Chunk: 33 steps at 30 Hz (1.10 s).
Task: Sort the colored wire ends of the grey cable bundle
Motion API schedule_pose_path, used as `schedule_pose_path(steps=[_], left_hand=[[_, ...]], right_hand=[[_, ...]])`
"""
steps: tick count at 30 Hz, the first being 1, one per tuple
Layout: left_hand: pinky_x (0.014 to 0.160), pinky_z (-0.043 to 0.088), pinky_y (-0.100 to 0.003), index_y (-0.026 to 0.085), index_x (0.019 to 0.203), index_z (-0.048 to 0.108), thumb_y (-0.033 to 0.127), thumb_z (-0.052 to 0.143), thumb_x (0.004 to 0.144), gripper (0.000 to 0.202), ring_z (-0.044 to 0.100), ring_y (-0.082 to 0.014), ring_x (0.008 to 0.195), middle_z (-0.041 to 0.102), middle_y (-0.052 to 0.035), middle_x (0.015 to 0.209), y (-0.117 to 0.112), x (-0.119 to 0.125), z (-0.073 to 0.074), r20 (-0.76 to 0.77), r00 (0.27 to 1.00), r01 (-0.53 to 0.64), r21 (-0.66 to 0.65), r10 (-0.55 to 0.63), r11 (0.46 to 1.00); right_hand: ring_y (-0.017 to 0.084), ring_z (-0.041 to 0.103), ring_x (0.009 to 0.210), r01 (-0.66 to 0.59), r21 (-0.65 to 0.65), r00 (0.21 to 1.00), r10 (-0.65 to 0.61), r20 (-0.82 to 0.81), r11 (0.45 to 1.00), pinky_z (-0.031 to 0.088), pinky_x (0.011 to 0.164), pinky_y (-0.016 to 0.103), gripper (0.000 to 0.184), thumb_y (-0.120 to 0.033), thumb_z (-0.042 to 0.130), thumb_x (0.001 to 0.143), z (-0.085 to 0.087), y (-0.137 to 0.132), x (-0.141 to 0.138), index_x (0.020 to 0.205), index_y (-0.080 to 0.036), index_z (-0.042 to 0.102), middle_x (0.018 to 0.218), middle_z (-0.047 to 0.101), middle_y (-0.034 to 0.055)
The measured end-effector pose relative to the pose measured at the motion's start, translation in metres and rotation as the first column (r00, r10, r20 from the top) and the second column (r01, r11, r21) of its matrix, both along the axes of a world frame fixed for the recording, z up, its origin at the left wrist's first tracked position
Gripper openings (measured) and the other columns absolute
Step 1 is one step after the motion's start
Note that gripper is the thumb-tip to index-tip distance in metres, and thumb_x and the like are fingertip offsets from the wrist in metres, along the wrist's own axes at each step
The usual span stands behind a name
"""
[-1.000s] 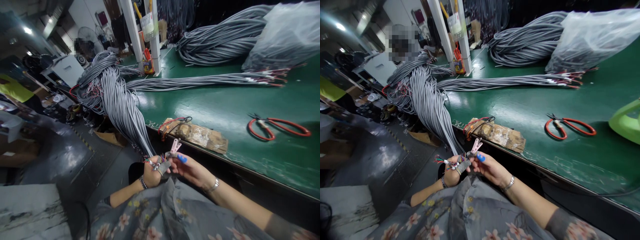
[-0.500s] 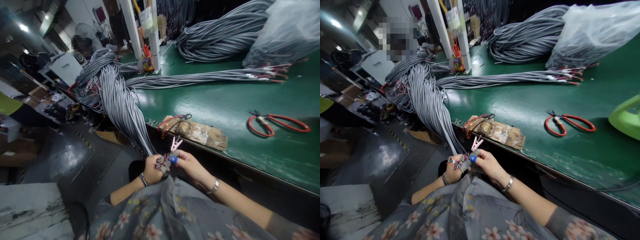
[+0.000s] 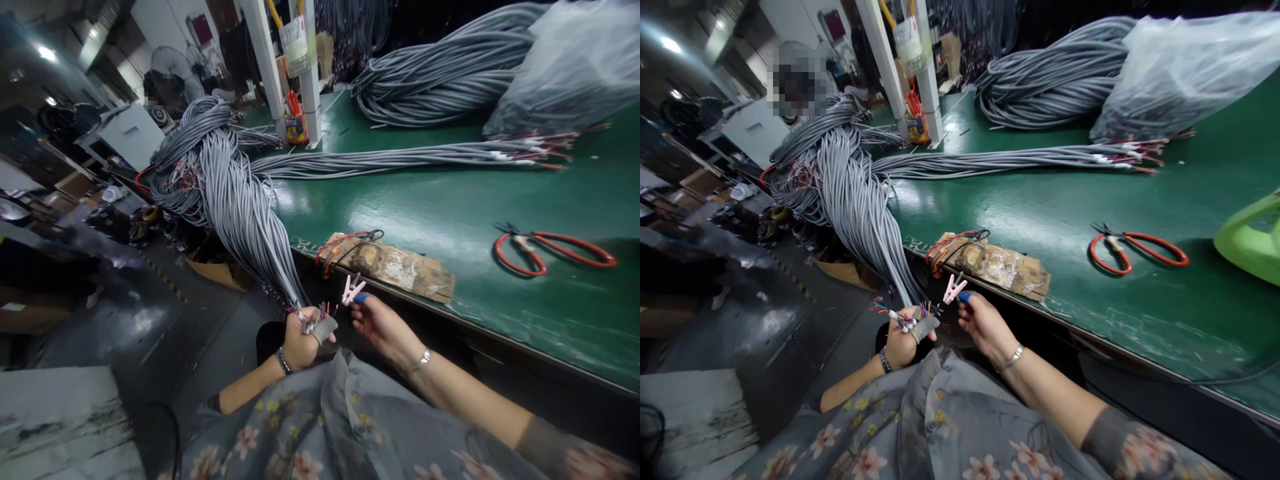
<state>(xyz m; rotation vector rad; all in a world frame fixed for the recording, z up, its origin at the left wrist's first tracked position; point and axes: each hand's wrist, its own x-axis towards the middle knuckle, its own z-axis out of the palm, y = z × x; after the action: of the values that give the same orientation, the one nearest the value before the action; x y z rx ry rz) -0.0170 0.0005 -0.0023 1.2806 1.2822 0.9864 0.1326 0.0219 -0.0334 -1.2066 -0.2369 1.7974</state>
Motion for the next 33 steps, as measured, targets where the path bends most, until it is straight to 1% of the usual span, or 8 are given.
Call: schedule_pose_path(steps=[4,6,10,15,23,27,30,33], left_hand=[[0.052,0.043,-0.025,0.016,0.053,0.059,0.053,0.069,0.07,0.041,0.053,-0.0126,0.048,0.061,-0.0029,0.05,-0.001,-0.001,-0.001,0.017,1.0,-0.012,-0.002,0.012,1.0],[0.052,0.043,-0.025,0.016,0.054,0.06,0.052,0.069,0.071,0.041,0.054,-0.0128,0.049,0.06,-0.0026,0.05,0.0,-0.002,-0.004,0.023,1.0,0.015,0.013,-0.015,1.0],[0.05,0.04,-0.024,0.016,0.052,0.06,0.051,0.067,0.074,0.042,0.051,-0.0114,0.047,0.059,-0.0024,0.05,0.0,-0.002,-0.007,-0.03,0.998,0.061,0.06,-0.06,0.996],[0.05,0.039,-0.024,0.015,0.054,0.061,0.05,0.068,0.074,0.04,0.051,-0.0113,0.048,0.06,-0.0028,0.051,0.0,-0.003,-0.009,-0.058,0.996,0.07,0.072,-0.066,0.995],[0.061,0.046,-0.027,0.015,0.053,0.062,0.051,0.068,0.074,0.043,0.057,-0.0144,0.056,0.064,-0.0054,0.056,0.005,-0.002,-0.006,0.112,0.982,0.151,0.001,-0.151,0.988],[0.058,0.044,-0.026,0.015,0.049,0.062,0.057,0.068,0.071,0.048,0.052,-0.0124,0.052,0.06,-0.0043,0.051,0.006,-0.002,-0.004,0.082,0.991,0.107,-0.031,-0.104,0.994],[0.06,0.045,-0.027,0.015,0.049,0.061,0.059,0.068,0.069,0.049,0.053,-0.013,0.052,0.06,-0.0049,0.051,0.008,-0.001,-0.003,0.107,0.987,0.125,-0.041,-0.12,0.991],[0.065,0.049,-0.03,0.015,0.048,0.06,0.059,0.069,0.068,0.049,0.058,-0.0155,0.056,0.063,-0.0058,0.053,0.01,0.001,-0.004,0.187,0.968,0.179,-0.047,-0.167,0.983]], right_hand=[[0.008,0.045,0.051,-0.24,0.146,0.965,0.252,-0.069,0.96,0.039,0.05,0.021,0.03,-0.033,0.084,0.052,0.0,-0.008,0.004,0.067,-0.018,0.063,0.055,0.053,-0.0043],[0.009,0.047,0.053,-0.289,0.227,0.951,0.306,-0.041,0.93,0.039,0.053,0.023,0.035,-0.04,0.086,0.051,0.002,-0.013,0.002,0.067,-0.019,0.063,0.054,0.052,-0.0046],[0.009,0.044,0.052,-0.27,0.31,0.963,0.26,0.073,0.912,0.034,0.052,0.024,0.04,-0.047,0.085,0.053,0.008,-0.014,-0.003,0.07,-0.019,0.061,0.055,0.053,-0.0047],[0.01,0.042,0.053,-0.245,0.342,0.968,0.211,0.134,0.907,0.032,0.052,0.025,0.037,-0.041,0.086,0.052,0.011,-0.011,-0.004,0.068,-0.018,0.062,0.058,0.055,-0.0036],[0.013,0.05,0.053,-0.272,0.361,0.954,0.3,-0.023,0.892,0.036,0.054,0.027,0.024,-0.034,0.08,0.058,0.001,-0.009,-0.001,0.067,-0.02,0.062,0.056,0.057,-0.0026],[0.015,0.054,0.054,-0.28,0.395,0.958,0.282,0.056,0.875,0.04,0.057,0.03,0.025,-0.031,0.08,0.058,0.002,-0.008,-0.004,0.071,-0.021,0.061,0.055,0.059,-0.003],[0.013,0.051,0.048,-0.22,0.355,0.974,0.227,0.023,0.909,0.037,0.051,0.028,0.023,-0.031,0.077,0.061,0.005,-0.008,-0.01,0.07,-0.021,0.059,0.051,0.055,-0.0048],[0.011,0.046,0.045,-0.176,0.277,0.965,0.221,-0.142,0.945,0.036,0.049,0.026,0.022,-0.031,0.076,0.062,0.006,-0.009,-0.014,0.068,-0.021,0.057,0.049,0.047,-0.007]])
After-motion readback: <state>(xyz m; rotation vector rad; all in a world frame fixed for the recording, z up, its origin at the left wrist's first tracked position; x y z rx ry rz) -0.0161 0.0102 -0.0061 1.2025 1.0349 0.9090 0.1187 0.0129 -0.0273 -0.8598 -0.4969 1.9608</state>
